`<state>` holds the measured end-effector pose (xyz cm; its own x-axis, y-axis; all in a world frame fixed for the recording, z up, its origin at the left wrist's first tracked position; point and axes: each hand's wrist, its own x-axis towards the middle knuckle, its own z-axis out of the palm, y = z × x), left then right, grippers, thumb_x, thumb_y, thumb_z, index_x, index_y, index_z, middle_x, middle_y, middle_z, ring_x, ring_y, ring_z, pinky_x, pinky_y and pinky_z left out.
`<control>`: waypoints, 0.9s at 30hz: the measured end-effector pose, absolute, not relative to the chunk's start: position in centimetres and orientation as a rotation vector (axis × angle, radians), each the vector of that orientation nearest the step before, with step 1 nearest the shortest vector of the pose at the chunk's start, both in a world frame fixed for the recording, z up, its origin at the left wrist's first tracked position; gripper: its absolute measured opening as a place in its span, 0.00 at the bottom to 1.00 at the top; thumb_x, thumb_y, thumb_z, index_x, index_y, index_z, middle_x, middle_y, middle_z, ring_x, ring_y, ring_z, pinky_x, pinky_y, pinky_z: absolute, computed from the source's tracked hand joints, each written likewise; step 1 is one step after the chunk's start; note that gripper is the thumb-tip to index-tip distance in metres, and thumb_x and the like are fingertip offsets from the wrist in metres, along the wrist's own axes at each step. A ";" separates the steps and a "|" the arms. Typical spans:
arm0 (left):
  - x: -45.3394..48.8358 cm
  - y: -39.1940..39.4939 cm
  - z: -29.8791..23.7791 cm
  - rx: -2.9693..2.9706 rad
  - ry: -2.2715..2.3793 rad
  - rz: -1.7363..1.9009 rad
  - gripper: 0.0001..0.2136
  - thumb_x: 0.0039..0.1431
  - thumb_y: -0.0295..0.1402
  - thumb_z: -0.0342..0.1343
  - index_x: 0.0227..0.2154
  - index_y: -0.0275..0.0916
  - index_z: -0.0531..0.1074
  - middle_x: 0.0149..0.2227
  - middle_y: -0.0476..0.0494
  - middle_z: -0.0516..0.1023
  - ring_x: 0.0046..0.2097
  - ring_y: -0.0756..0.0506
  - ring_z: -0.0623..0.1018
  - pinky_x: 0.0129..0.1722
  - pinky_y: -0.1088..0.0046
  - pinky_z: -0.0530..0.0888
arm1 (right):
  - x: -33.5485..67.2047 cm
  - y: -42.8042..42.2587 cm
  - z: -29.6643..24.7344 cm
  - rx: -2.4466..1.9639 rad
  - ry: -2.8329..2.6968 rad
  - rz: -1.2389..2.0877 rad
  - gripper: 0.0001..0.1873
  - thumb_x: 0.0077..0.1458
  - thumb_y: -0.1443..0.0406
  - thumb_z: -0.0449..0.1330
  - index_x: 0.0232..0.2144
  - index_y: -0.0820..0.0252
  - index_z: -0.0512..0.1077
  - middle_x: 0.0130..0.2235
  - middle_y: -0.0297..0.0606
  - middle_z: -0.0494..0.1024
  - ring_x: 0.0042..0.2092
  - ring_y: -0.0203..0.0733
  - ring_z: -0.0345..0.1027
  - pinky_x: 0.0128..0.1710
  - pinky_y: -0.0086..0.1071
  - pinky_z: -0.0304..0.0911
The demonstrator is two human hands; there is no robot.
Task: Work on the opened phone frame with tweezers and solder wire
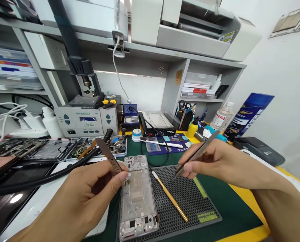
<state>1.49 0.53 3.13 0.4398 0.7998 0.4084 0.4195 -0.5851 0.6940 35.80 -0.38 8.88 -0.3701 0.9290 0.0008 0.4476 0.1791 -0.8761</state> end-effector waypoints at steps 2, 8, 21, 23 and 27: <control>1.6 0.3 3.3 2.191 1.021 1.009 0.18 0.79 0.38 0.54 0.28 0.43 0.73 0.29 0.49 0.78 0.29 0.47 0.76 0.29 0.72 0.71 | 34.5 -0.4 7.8 -1.207 -1.766 1.258 0.10 0.66 0.54 0.79 0.45 0.50 0.91 0.39 0.41 0.95 0.37 0.49 0.92 0.40 0.32 0.87; 2.2 0.1 2.6 2.216 1.061 1.024 0.17 0.77 0.36 0.56 0.27 0.44 0.71 0.27 0.51 0.79 0.26 0.47 0.78 0.26 0.74 0.72 | 31.5 -1.4 3.6 -1.159 -1.543 1.500 0.07 0.60 0.61 0.83 0.39 0.51 0.90 0.35 0.38 0.93 0.34 0.43 0.90 0.35 0.27 0.85; 2.5 0.4 1.6 2.226 0.913 1.168 0.14 0.74 0.30 0.56 0.29 0.47 0.72 0.27 0.56 0.80 0.28 0.49 0.84 0.25 0.79 0.76 | 30.0 -0.6 4.7 -1.227 -1.846 1.063 0.31 0.46 0.39 0.84 0.43 0.51 0.93 0.35 0.46 0.92 0.38 0.60 0.88 0.36 0.44 0.87; 2.5 0.4 1.4 2.207 0.932 1.164 0.14 0.74 0.33 0.57 0.28 0.47 0.73 0.27 0.56 0.80 0.27 0.48 0.84 0.25 0.79 0.77 | 30.6 -0.9 4.6 -1.199 -1.880 1.020 0.26 0.48 0.43 0.85 0.42 0.50 0.93 0.35 0.45 0.92 0.38 0.60 0.89 0.36 0.43 0.88; 2.0 -0.1 0.4 2.166 1.126 1.140 0.11 0.73 0.39 0.61 0.31 0.48 0.81 0.33 0.50 0.87 0.35 0.42 0.89 0.36 0.74 0.86 | 32.2 -1.5 4.2 -1.135 -1.913 0.912 0.09 0.55 0.56 0.85 0.39 0.41 0.94 0.36 0.37 0.94 0.36 0.51 0.90 0.37 0.31 0.87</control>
